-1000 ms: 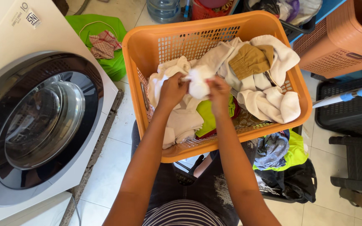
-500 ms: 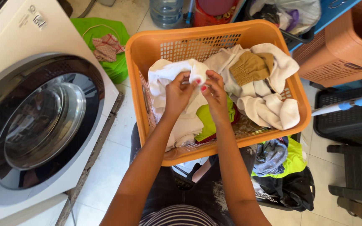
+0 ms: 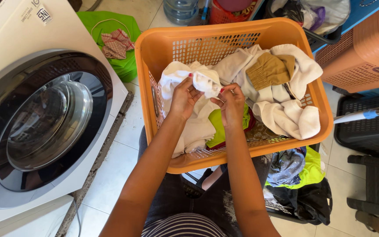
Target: The person sorts laundry from an orange basket, handling items one at a time. They pick up a white garment, a dark pair of jeans, a neon green shirt, and a dark patterned item, inspecting each before placing them aside.
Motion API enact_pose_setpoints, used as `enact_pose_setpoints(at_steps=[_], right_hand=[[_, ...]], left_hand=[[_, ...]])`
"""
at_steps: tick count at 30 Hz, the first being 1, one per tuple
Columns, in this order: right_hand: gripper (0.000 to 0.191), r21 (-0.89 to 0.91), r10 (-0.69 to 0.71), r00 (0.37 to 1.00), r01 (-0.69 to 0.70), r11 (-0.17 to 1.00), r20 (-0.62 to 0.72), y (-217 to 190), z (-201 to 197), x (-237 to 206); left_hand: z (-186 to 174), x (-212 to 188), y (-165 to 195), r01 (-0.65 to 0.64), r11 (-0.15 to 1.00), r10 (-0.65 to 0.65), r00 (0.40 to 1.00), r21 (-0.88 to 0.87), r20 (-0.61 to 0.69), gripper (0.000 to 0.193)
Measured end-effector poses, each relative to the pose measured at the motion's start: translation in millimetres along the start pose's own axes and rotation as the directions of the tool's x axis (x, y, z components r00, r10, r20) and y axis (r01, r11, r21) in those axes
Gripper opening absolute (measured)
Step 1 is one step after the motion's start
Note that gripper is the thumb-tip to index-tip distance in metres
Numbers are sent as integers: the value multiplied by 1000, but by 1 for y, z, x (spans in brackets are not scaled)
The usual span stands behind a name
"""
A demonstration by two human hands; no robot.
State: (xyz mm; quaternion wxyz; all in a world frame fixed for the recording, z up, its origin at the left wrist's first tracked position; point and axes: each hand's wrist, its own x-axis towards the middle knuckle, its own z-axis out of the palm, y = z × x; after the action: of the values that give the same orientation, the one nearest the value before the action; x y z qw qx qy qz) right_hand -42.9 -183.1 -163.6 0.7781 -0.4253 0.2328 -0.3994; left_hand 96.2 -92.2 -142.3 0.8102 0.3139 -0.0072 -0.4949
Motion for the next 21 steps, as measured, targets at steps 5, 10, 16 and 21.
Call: enact_pose_setpoints(at_steps=[5,10,16,21], right_hand=[[15,150,190,964,-219,964,188,-7,4,-2],[17,-225,85,971,-33,974,225,-10,5,-9],[17,-558,-130,987,159,814,92,-3,12,-8],[24,-310,143,984,-104,945,108,-13,4,-7]], left_hand=[[-1,0,5,61,942,-57,998,-330,22,27],[0,-4,-1,-268,882,226,962,389,152,13],[1,-7,-1,-115,924,56,984,365,168,13],[-5,-3,15,31,958,-68,990,284,122,16]])
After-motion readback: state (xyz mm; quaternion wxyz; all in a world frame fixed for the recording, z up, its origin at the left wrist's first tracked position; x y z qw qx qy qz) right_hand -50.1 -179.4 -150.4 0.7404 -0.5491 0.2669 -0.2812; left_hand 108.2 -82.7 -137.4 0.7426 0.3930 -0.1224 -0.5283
